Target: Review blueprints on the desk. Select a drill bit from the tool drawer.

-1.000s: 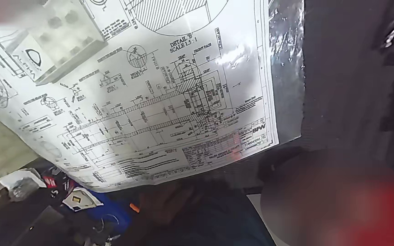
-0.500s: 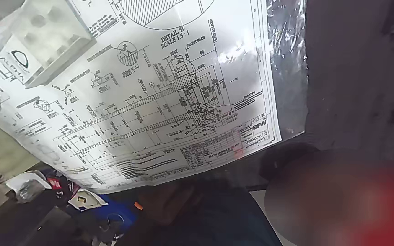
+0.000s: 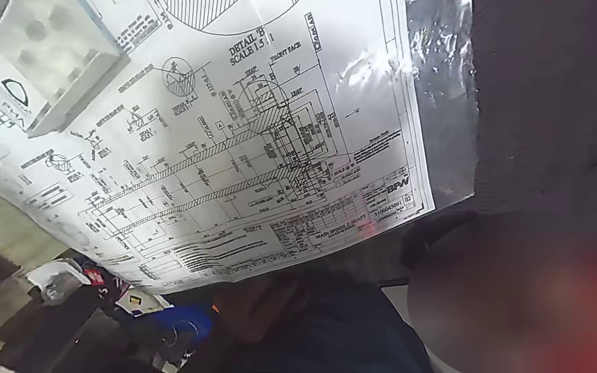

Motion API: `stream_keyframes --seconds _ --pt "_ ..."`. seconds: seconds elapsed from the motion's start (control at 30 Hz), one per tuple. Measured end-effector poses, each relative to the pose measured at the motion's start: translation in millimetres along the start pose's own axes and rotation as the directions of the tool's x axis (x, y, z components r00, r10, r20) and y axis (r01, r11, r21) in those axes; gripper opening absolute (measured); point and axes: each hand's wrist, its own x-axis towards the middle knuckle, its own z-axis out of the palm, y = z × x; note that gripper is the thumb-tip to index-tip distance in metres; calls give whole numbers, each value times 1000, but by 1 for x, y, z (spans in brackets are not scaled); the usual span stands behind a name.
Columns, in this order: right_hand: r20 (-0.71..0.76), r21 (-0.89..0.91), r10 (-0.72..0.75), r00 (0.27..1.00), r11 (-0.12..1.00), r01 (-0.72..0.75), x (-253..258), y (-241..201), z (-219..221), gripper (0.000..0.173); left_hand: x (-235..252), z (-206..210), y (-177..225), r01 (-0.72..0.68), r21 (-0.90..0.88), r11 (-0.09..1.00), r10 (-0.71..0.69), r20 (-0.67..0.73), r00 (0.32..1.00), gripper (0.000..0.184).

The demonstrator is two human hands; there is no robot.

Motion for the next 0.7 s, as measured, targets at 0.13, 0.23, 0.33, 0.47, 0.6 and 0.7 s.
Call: stream_keyframes --seconds 0.13,0.23,0.33,0.47,0.6,0.7 --pt "-2 -5 -5 1000 1000 5 -2 1 0 40 2 -1 1 8 -1 1000 -8 2 1000 26" --pt "1 -20 0 1000 1000 0 -2 0 0 39 2 -1 0 4 16 1000 -5 6 1000 30" --pt "3 -24 -3 1000 1000 3 -1 0 0 39 1 0 1 9 25 1000 -8 -1 1000 31" --pt "7 -22 -1 1000 1000 1 0 0 0 39 0 -1 1 7 17 1000 -7 -5 1000 30" --pt "5 1 -2 1000 1000 2 0 1 0 38 1 -2 1 6 17 1000 -6 0 1000 30" --pt "9 3 0 1000 1000 0 0 1 0 38 2 -1 1 6 17 1000 -6 3 1000 30"
